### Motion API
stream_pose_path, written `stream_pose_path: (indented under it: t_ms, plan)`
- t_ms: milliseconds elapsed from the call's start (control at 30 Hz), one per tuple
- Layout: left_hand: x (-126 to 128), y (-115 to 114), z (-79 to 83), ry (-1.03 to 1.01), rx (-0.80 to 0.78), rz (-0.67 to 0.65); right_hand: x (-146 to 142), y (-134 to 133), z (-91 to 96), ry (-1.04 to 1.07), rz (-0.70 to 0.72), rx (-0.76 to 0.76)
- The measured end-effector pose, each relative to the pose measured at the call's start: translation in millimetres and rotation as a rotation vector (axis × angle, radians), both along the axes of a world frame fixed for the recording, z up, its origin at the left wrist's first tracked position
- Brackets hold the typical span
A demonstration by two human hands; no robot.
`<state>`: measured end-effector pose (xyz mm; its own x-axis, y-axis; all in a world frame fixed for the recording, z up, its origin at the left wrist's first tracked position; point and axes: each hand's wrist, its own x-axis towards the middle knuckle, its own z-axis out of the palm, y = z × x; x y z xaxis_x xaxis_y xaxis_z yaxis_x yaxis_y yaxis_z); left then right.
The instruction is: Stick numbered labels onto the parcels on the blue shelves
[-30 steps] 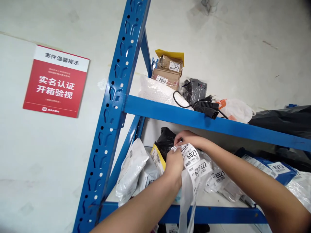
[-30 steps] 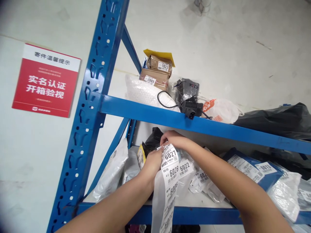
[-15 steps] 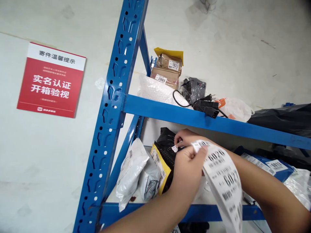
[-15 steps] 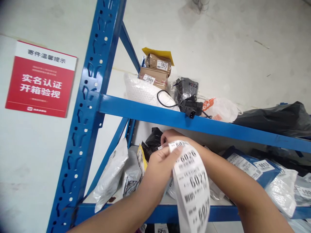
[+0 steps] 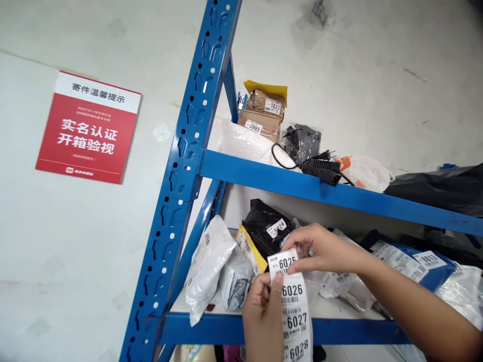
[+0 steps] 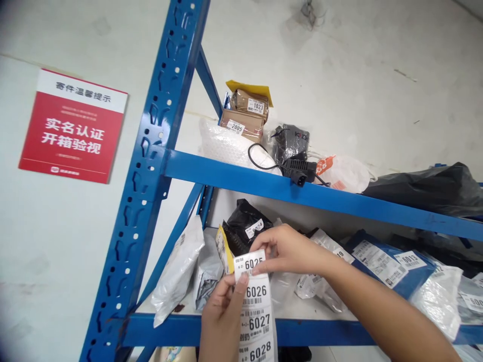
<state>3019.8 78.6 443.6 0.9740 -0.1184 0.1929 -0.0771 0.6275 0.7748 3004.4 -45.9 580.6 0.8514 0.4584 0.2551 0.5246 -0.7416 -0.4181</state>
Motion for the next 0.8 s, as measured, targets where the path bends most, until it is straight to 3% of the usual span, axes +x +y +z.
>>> stream_pose_path:
  t_ms: [100, 267, 467, 567, 667, 733, 800]
  plan:
    - [1, -3, -6.9, 0.007, -0.050, 0.006, -14, 2, -17.8, -0.140, -0.088, 0.097]
    - [10, -11, -16.4, -0.023, -0.018, 0.017, -13, 4, -36.2, -0.454, -0.088, 0.043]
    - [9, -14, -31.4, -0.069, 0.094, 0.211, -15, 7, -50.6, -0.469, -0.032, 0.089]
    - [4, -3, -35.3, -0.291, 0.315, 0.302, -20, -3, -39.4, -0.560, -0.044, 0.142]
    - [1, 15, -32.6, -0.719, 0.616, 0.527, -18, -19, -12.1, -0.692, -0.166, 0.364]
    - [3, 27, -26.9, -0.974, 0.771, 0.721, -14, -24, 6.9, -0.608, -0.162, 0.442]
    - [9, 36, -20.5, -1.106, 0.889, 0.873, -10, -17, 19.2, -0.411, -0.084, 0.365]
